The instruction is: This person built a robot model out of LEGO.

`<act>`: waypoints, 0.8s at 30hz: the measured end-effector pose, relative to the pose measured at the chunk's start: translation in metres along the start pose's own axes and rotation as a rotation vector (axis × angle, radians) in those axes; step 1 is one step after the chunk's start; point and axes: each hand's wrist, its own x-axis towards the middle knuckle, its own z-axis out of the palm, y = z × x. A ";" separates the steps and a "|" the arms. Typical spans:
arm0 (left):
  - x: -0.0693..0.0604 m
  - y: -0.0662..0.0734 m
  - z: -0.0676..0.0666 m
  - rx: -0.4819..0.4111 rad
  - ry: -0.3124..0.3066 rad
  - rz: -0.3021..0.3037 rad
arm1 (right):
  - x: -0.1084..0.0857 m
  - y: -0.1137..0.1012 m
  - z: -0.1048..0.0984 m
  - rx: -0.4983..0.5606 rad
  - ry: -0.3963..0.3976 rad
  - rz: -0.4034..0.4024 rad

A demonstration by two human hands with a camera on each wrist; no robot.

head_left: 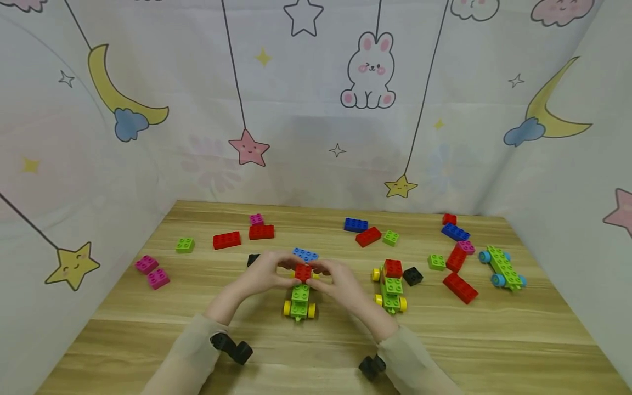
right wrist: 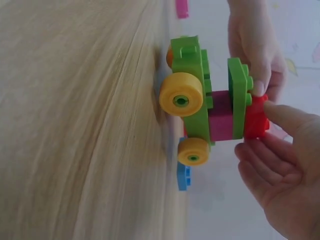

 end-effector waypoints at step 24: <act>-0.014 -0.034 -0.024 -0.017 0.052 -0.065 | 0.029 0.005 0.007 0.016 0.064 0.006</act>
